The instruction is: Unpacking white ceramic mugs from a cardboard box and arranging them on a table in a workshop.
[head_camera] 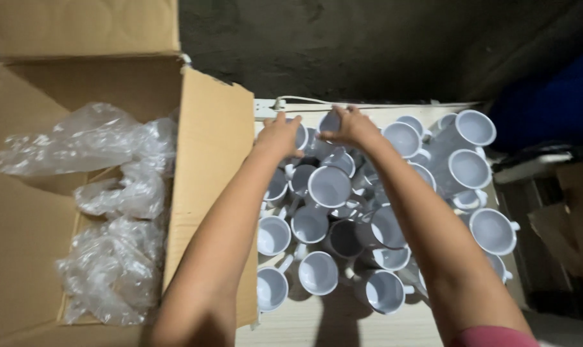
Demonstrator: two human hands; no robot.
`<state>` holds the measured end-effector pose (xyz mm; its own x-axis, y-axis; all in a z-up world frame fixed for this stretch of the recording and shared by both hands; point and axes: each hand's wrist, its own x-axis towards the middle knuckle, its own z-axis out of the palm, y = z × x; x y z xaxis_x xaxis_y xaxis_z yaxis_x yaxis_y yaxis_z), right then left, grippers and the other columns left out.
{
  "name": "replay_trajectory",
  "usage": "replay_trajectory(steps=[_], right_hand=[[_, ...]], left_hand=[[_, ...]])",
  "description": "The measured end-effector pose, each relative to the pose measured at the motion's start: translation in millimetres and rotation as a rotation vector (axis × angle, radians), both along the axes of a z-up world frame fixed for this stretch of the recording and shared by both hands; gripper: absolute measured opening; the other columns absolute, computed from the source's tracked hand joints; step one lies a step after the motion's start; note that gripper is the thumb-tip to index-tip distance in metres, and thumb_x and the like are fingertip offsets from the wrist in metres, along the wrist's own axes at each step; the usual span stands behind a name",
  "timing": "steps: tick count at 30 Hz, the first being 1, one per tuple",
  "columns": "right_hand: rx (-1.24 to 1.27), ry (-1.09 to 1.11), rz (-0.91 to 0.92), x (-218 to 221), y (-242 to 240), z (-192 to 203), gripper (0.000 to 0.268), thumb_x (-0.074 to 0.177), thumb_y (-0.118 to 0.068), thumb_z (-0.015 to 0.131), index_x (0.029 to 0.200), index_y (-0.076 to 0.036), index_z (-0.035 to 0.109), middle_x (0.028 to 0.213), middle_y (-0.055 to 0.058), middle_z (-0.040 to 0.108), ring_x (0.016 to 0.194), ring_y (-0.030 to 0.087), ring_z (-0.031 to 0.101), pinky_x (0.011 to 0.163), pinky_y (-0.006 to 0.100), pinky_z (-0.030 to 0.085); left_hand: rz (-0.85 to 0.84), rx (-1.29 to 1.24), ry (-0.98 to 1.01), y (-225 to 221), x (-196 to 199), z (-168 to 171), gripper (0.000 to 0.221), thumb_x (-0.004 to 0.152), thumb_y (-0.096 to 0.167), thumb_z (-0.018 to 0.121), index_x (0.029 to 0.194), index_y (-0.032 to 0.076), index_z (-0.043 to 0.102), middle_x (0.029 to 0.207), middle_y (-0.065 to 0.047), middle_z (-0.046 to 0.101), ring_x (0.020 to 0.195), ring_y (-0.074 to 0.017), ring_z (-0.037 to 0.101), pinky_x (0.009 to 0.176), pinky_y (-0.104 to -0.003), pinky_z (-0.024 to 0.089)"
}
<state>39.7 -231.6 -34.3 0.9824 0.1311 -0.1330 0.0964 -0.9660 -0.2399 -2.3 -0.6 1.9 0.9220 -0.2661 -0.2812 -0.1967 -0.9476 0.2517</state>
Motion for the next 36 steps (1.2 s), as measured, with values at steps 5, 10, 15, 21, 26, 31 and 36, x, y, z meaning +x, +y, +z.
replay_trajectory(steps=[5,10,15,21,26,31,36], right_hand=[[0.042,-0.158,0.05,-7,-88,43,0.091,0.08,-0.055,0.081,0.157,-0.018,0.049,0.156,0.019,0.049,0.14,0.042,0.049,0.114,0.052,0.044],[-0.056,0.189,-0.011,-25,-111,34,0.117,0.063,-0.051,0.094,0.157,-0.023,0.032,0.161,0.014,0.03,0.144,0.041,0.036,0.113,0.055,0.039],[-0.112,0.167,-0.051,-46,-106,19,0.111,0.062,-0.043,0.094,0.157,-0.032,0.036,0.163,0.012,0.03,0.143,0.046,0.036,0.111,0.058,0.042],[-0.127,0.125,-0.019,-45,-104,12,0.105,0.063,-0.037,0.092,0.155,-0.03,0.042,0.159,0.013,0.04,0.137,0.049,0.043,0.106,0.058,0.047],[-0.076,0.063,0.006,-43,-110,11,0.105,0.061,-0.041,0.092,0.153,-0.029,0.044,0.158,0.015,0.042,0.136,0.049,0.044,0.108,0.056,0.047],[-0.097,0.104,0.007,-39,-106,13,0.109,0.062,-0.056,0.091,0.155,-0.029,0.041,0.159,0.016,0.039,0.137,0.05,0.043,0.109,0.058,0.044],[-0.105,0.129,0.007,-36,-111,5,0.111,0.06,-0.056,0.092,0.155,-0.029,0.04,0.159,0.016,0.038,0.138,0.049,0.042,0.11,0.057,0.044]], left_hand=[[0.016,0.003,0.001,-1,-1,-1,0.112,0.069,0.042,0.093,0.159,0.029,0.029,0.166,-0.017,0.02,0.145,-0.052,0.028,0.111,-0.061,0.042],[0.016,0.049,0.031,-6,8,-1,0.116,0.069,0.05,0.092,0.161,0.028,0.025,0.169,-0.018,0.012,0.15,-0.0524,0.018,0.113,-0.067,0.033],[-0.023,0.044,0.026,-28,19,1,0.119,0.069,0.061,0.089,0.162,0.026,0.023,0.169,-0.018,0.012,0.154,-0.0491,0.012,0.115,-0.073,0.024],[-0.053,0.05,0.049,-47,7,12,0.129,0.06,0.062,0.091,0.164,0.033,0.019,0.171,-0.013,0.01,0.155,-0.0499,0.01,0.115,-0.08,0.018],[0.027,0.19,0.127,-45,6,12,0.14,0.059,0.057,0.097,0.163,0.028,0.009,0.17,-0.017,0.002,0.152,-0.0557,0.003,0.109,-0.081,0.022],[0.101,0.183,0.099,-21,16,-14,0.115,0.065,0.042,0.095,0.155,0.014,0.029,0.162,-0.018,0.026,0.145,-0.0522,0.029,0.106,-0.07,0.041],[0.093,0.073,0.09,-5,17,-2,0.09,0.069,0.033,0.094,0.143,0.008,0.049,0.153,-0.017,0.041,0.14,-0.0461,0.042,0.105,-0.06,0.049]])
